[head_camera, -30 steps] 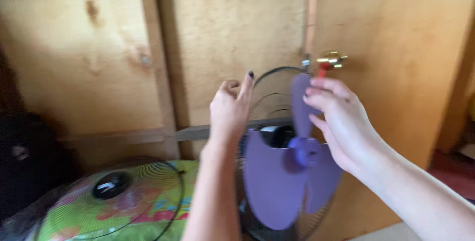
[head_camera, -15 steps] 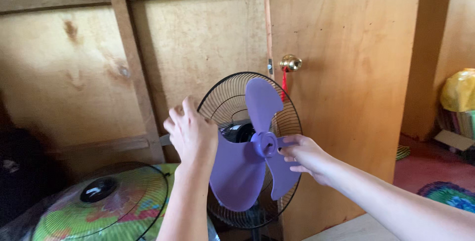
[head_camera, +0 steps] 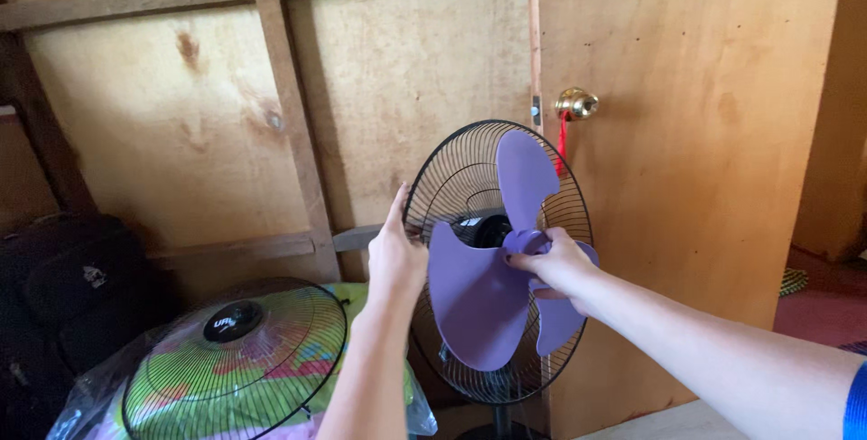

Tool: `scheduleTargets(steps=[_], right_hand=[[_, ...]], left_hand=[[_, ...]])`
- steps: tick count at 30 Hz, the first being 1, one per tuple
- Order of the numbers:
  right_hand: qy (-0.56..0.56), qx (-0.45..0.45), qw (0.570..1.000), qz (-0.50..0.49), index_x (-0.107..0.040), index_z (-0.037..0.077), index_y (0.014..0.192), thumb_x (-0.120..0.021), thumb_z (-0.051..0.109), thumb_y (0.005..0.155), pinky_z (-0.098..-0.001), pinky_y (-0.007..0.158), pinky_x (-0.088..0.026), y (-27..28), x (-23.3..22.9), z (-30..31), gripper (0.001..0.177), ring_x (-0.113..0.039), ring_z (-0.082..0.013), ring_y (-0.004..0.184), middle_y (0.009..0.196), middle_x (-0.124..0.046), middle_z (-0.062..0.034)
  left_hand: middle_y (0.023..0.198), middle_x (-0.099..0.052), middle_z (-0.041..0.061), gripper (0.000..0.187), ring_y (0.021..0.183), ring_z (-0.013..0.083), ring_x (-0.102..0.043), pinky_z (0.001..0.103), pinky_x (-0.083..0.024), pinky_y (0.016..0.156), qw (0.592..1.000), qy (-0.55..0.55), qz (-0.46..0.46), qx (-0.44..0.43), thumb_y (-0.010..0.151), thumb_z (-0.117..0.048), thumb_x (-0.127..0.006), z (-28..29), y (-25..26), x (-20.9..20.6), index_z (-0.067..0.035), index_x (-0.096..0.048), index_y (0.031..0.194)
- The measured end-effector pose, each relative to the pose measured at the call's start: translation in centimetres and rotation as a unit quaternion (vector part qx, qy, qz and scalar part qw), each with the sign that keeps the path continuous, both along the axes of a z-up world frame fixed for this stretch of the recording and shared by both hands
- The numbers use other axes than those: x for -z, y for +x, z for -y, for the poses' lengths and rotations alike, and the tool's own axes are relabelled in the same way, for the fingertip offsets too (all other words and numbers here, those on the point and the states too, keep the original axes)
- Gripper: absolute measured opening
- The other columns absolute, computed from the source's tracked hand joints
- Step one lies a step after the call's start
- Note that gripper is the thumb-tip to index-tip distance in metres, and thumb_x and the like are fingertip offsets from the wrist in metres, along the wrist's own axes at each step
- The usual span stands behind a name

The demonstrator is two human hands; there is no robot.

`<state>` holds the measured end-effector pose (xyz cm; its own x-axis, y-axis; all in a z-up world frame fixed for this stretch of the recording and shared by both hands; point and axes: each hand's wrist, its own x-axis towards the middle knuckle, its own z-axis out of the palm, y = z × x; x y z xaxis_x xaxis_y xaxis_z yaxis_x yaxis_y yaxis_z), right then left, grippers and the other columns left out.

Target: The person assembles a standing fan by attaching the purple fan blade to the motor shaft, securing it with a black cap, and then attaching the front wire cage. The person repeats the assembly process multiple times, removing and reattaching the blade and cage.

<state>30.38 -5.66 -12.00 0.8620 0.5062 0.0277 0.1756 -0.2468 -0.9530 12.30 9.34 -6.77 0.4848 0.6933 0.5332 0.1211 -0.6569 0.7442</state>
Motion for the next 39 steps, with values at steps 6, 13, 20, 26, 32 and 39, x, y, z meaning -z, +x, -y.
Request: scheduleTargets(steps=[6,13,20,26,32,39], right_hand=[[0.018,0.026,0.999,0.016,-0.053,0.009,0.137,-0.088,0.015,0.071,-0.0406,0.077,-0.066,-1.2,-0.9,1.6,0.074,-0.074,-0.0229,0.099,0.118,-0.071,-0.0107],[0.002,-0.007,0.999,0.041,-0.049,0.013,0.142,-0.085,0.007,0.073,-0.0419,0.076,-0.065,-1.4,-1.2,3.8,0.077,-0.073,-0.0242,0.100,0.117,-0.071,-0.0133],[0.107,-0.052,0.990,-0.072,-0.046,0.017,0.153,-0.062,0.006,0.092,-0.0464,0.092,-0.057,0.7,-0.2,4.8,0.063,-0.065,-0.0220,0.114,0.126,-0.067,-0.0080],[-0.035,-0.044,0.991,0.117,-0.049,0.032,0.154,-0.057,0.009,0.095,-0.0333,0.075,-0.056,-1.1,1.9,5.6,0.063,-0.065,-0.0161,0.096,0.119,-0.073,-0.0061],[-0.042,-0.008,0.992,0.117,-0.063,0.028,0.147,-0.070,0.017,0.089,-0.0332,0.073,-0.055,-1.4,2.2,5.7,0.060,-0.064,-0.0197,0.081,0.106,-0.077,-0.0141],[-0.006,-0.016,0.956,0.294,-0.067,0.009,0.129,-0.086,0.021,0.073,-0.0331,0.091,-0.060,1.0,1.0,4.4,0.061,-0.078,-0.0209,0.102,0.110,-0.079,-0.0114]], left_hand=[[0.100,-0.074,0.020,0.068,0.097,0.0395,-0.070,0.050,-0.055,0.088,0.993,0.025,-0.053,-0.101,0.090,-0.015,-0.068,1.9,-0.1,-0.2,-0.038,-0.047,0.150],[0.098,-0.075,0.016,0.073,0.094,0.0374,-0.072,0.049,-0.056,0.087,0.991,0.044,-0.049,-0.116,0.086,-0.003,-0.062,2.2,0.2,0.3,-0.036,-0.048,0.149],[0.103,-0.073,0.021,0.064,0.098,0.0388,-0.071,0.050,-0.056,0.088,0.992,0.012,-0.053,-0.115,0.091,-0.014,-0.066,1.0,-1.0,0.0,-0.038,-0.050,0.148],[0.103,-0.073,0.023,0.062,0.098,0.0409,-0.071,0.050,-0.055,0.090,0.992,0.012,-0.068,-0.110,0.095,-0.011,-0.061,1.0,-0.8,0.2,-0.036,-0.048,0.151],[0.102,-0.073,0.023,0.063,0.097,0.0401,-0.072,0.051,-0.055,0.089,0.993,0.011,-0.056,-0.105,0.093,-0.010,-0.059,0.7,-1.0,0.4,-0.036,-0.049,0.150],[0.103,-0.073,0.023,0.062,0.097,0.0396,-0.072,0.050,-0.055,0.090,0.994,0.008,-0.052,-0.092,0.094,-0.009,-0.059,0.8,-1.1,0.2,-0.033,-0.048,0.150]])
